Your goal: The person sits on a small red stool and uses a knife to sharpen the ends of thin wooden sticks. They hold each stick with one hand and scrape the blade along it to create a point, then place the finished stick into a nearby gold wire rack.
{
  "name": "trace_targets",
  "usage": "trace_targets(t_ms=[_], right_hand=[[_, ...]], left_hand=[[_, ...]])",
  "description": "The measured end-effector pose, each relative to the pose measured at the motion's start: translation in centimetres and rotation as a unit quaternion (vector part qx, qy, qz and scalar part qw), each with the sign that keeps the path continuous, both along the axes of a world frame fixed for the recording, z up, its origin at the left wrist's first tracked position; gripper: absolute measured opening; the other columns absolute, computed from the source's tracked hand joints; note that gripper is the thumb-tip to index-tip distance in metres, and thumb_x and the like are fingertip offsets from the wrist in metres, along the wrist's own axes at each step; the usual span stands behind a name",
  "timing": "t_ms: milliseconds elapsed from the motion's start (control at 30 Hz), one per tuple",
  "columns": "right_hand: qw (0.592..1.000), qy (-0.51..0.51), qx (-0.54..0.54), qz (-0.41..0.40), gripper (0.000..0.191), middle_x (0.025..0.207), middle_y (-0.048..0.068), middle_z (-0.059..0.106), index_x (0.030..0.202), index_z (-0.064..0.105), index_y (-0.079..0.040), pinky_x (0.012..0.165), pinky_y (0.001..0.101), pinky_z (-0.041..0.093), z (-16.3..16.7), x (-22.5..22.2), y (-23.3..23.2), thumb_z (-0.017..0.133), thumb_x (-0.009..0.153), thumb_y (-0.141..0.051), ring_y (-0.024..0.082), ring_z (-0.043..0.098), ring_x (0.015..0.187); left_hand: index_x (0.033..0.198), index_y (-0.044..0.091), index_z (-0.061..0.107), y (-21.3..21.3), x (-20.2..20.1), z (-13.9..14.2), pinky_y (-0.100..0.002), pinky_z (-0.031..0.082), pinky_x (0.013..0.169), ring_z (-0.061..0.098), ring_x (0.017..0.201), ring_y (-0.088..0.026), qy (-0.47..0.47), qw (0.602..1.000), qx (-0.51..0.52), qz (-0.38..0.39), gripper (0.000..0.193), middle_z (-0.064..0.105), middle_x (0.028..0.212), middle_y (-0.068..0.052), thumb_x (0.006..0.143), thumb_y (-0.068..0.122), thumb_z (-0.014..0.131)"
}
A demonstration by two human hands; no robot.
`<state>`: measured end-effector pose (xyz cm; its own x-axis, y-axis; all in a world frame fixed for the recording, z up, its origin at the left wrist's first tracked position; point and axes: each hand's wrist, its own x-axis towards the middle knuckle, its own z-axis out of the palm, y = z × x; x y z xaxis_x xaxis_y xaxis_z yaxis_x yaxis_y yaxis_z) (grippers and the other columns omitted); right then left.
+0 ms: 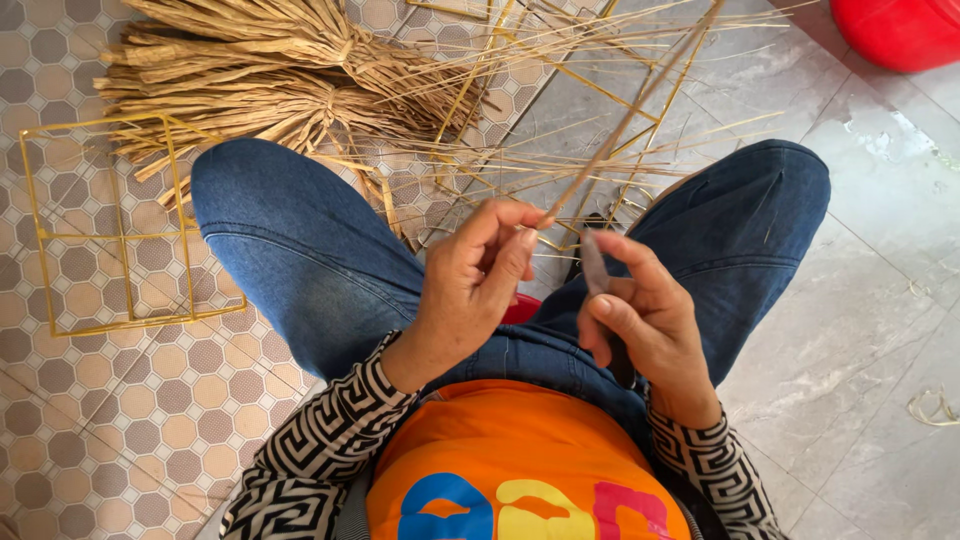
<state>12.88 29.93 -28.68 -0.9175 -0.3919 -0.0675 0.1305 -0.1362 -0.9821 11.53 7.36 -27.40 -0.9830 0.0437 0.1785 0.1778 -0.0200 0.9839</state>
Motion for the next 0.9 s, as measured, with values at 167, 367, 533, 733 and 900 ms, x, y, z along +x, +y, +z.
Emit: trace_targets(t_ms=[167, 367, 533, 733, 900], right_hand=[[1.000, -0.001, -0.011, 0.011, 0.064, 0.072, 0.009, 0.065, 0.159, 0.032, -0.002, 0.048, 0.0197, 0.043, 2.8, -0.9, -2.8, 0.060, 0.101, -0.007, 0.009, 0.054, 0.051], [0.999, 0.014, -0.026, -0.014, 0.059, 0.088, 0.011, 0.068, 0.155, 0.038, 0.000, 0.047, 0.0199, 0.042, 2.8, -0.6, -3.0, 0.062, 0.101, -0.006, 0.009, 0.057, 0.056], [0.997, 0.025, -0.077, -0.012, 0.052, 0.093, 0.013, 0.068, 0.153, 0.042, -0.001, 0.048, 0.0202, 0.044, 1.6, -0.2, -2.8, 0.059, 0.104, -0.005, 0.009, 0.057, 0.059], [0.995, 0.039, -0.092, -0.025, 0.045, 0.089, 0.013, 0.065, 0.150, 0.044, -0.002, 0.049, 0.0200, 0.040, 0.7, 0.4, -2.9, 0.058, 0.107, -0.002, 0.008, 0.052, 0.056], [0.994, 0.066, -0.071, -0.042, 0.043, 0.085, 0.011, 0.064, 0.148, 0.046, -0.002, 0.049, 0.0194, 0.039, 0.6, 0.8, -3.0, 0.058, 0.106, -0.002, 0.007, 0.051, 0.058]], left_hand=[[0.120, 0.007, 0.064, 0.7, 0.5, 0.8, -0.021, 0.042, 0.055, 0.052, 0.061, -0.003, 0.021, 0.999, -0.005, -0.044, 0.012, 0.058, 0.068, 0.002, 0.109, 0.011, 0.062], [0.114, 0.006, 0.062, 1.0, 0.6, 1.0, -0.019, 0.043, 0.049, 0.056, 0.058, -0.001, -0.042, 0.992, 0.069, -0.099, 0.008, 0.064, 0.076, 0.002, 0.108, 0.009, 0.060], [0.114, 0.005, 0.063, 0.9, 0.7, 0.9, -0.018, 0.044, 0.050, 0.053, 0.058, -0.001, -0.062, 0.981, 0.128, -0.130, 0.010, 0.062, 0.078, 0.002, 0.110, 0.011, 0.056], [0.116, 0.004, 0.062, 1.4, 1.2, 0.4, -0.018, 0.037, 0.049, 0.046, 0.061, 0.000, -0.073, 0.971, 0.177, -0.145, 0.011, 0.056, 0.077, 0.003, 0.111, 0.010, 0.055], [0.113, 0.005, 0.061, 1.6, 1.7, -0.2, -0.019, 0.036, 0.050, 0.045, 0.062, 0.001, -0.063, 0.973, 0.171, -0.139, 0.007, 0.055, 0.077, 0.004, 0.112, 0.010, 0.056]])
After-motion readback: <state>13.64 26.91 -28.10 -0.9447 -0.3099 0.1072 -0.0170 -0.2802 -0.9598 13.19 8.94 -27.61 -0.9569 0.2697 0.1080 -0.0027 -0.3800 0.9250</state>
